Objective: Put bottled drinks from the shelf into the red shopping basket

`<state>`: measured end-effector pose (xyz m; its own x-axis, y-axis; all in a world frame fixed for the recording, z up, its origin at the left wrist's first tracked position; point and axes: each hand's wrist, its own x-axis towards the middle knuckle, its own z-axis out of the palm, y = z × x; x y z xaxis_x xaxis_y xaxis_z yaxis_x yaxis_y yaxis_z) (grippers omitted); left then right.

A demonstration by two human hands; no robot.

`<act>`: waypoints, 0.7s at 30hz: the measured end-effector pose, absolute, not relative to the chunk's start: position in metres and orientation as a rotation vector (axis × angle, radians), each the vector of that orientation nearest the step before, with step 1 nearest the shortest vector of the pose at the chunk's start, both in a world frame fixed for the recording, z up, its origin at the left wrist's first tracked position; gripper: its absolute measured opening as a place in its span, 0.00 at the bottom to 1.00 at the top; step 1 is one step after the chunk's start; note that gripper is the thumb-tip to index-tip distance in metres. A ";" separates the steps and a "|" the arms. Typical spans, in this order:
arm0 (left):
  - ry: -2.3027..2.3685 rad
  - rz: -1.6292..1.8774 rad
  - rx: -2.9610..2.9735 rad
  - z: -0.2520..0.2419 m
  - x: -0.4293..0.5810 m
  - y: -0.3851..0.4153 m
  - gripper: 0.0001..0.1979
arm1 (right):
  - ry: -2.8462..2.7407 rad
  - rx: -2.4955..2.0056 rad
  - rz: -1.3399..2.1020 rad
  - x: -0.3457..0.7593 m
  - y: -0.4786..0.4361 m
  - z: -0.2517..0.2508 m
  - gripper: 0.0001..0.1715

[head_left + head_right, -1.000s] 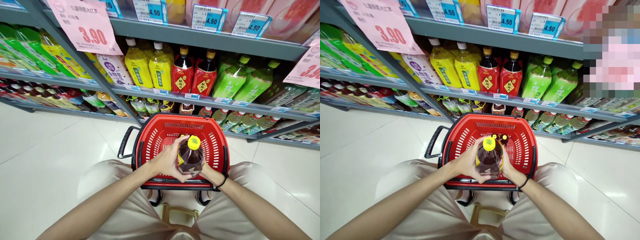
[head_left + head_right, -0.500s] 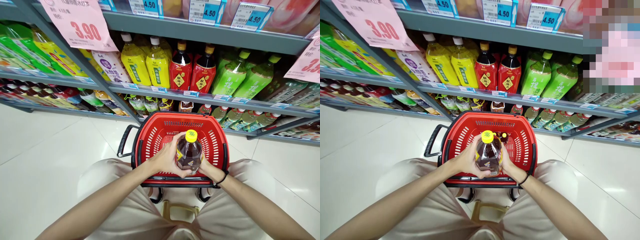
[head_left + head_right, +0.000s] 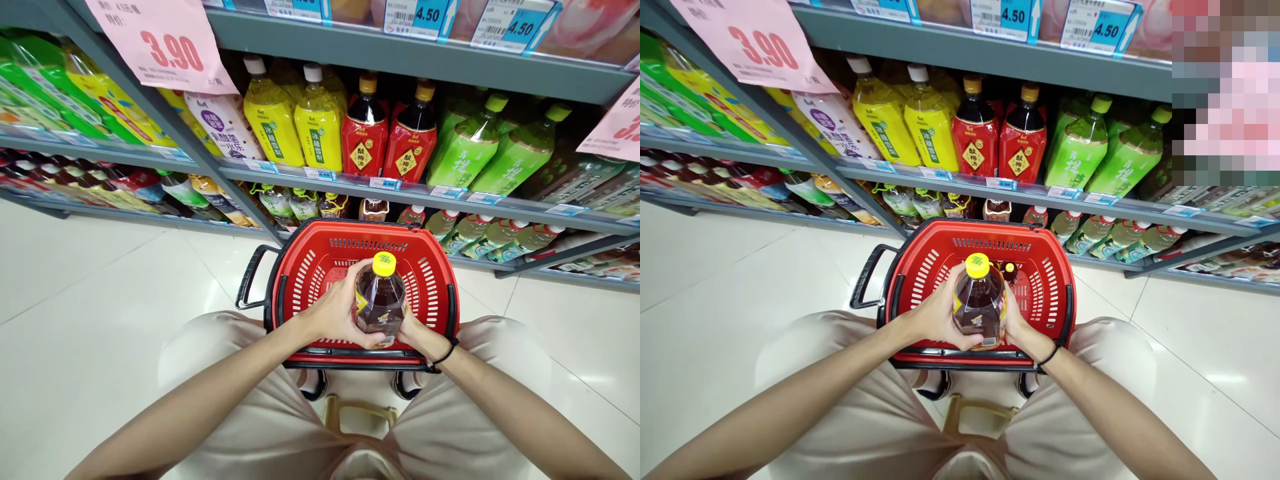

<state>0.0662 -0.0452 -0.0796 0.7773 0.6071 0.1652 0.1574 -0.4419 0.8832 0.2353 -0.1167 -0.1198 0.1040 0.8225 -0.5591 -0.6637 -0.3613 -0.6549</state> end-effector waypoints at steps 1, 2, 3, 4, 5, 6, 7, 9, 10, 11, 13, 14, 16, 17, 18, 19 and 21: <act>0.576 0.582 1.992 -0.080 0.066 -0.045 0.65 | -0.166 -1.177 1.554 0.235 -0.116 -0.120 0.21; 0.580 0.579 1.991 -0.080 0.066 -0.045 0.65 | -0.136 -1.205 1.549 0.235 -0.116 -0.119 0.21; 0.585 0.574 1.990 -0.080 0.067 -0.046 0.65 | -0.110 -1.228 1.550 0.234 -0.116 -0.119 0.21; 0.590 0.574 1.990 -0.079 0.067 -0.046 0.65 | -0.094 -1.239 1.552 0.234 -0.116 -0.119 0.21; 0.593 0.575 1.990 -0.079 0.067 -0.046 0.66 | -0.087 -1.241 1.557 0.235 -0.117 -0.118 0.21; 0.593 0.579 1.990 -0.079 0.067 -0.046 0.65 | -0.084 -1.241 1.561 0.235 -0.117 -0.118 0.21; 0.589 0.587 1.989 -0.079 0.067 -0.046 0.65 | -0.086 -1.236 1.564 0.235 -0.117 -0.118 0.21; 0.576 0.601 1.986 -0.079 0.067 -0.046 0.65 | -0.100 -1.228 1.569 0.235 -0.117 -0.117 0.22; 0.573 0.601 1.984 -0.079 0.068 -0.046 0.65 | -0.112 -1.224 1.572 0.234 -0.117 -0.117 0.23; 0.571 0.600 1.982 -0.079 0.068 -0.047 0.65 | -0.126 -1.221 1.573 0.234 -0.117 -0.117 0.24; 0.572 0.596 1.978 -0.079 0.068 -0.047 0.65 | -0.147 -1.219 1.580 0.233 -0.116 -0.116 0.26; 0.572 0.594 1.977 -0.079 0.068 -0.047 0.65 | -0.148 -1.226 1.582 0.233 -0.115 -0.116 0.27; 0.571 0.596 1.977 -0.079 0.068 -0.047 0.65 | -0.134 -1.254 1.576 0.232 -0.115 -0.115 0.28; 0.572 0.596 1.977 -0.079 0.068 -0.047 0.64 | -0.129 -1.269 1.571 0.232 -0.115 -0.115 0.28; 0.573 0.596 1.979 -0.079 0.068 -0.047 0.64 | -0.130 -1.278 1.568 0.232 -0.115 -0.115 0.28; 0.575 0.597 1.981 -0.078 0.068 -0.047 0.64 | -0.136 -1.280 1.568 0.233 -0.115 -0.115 0.28; 0.579 0.599 1.985 -0.078 0.068 -0.046 0.64 | -0.154 -1.268 1.572 0.233 -0.115 -0.115 0.27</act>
<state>0.0678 -0.0464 -0.0783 0.7681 0.6166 0.1727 0.1518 -0.4374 0.8864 0.2329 -0.1153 -0.1153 0.1246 0.7658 -0.6309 -0.6284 -0.4312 -0.6474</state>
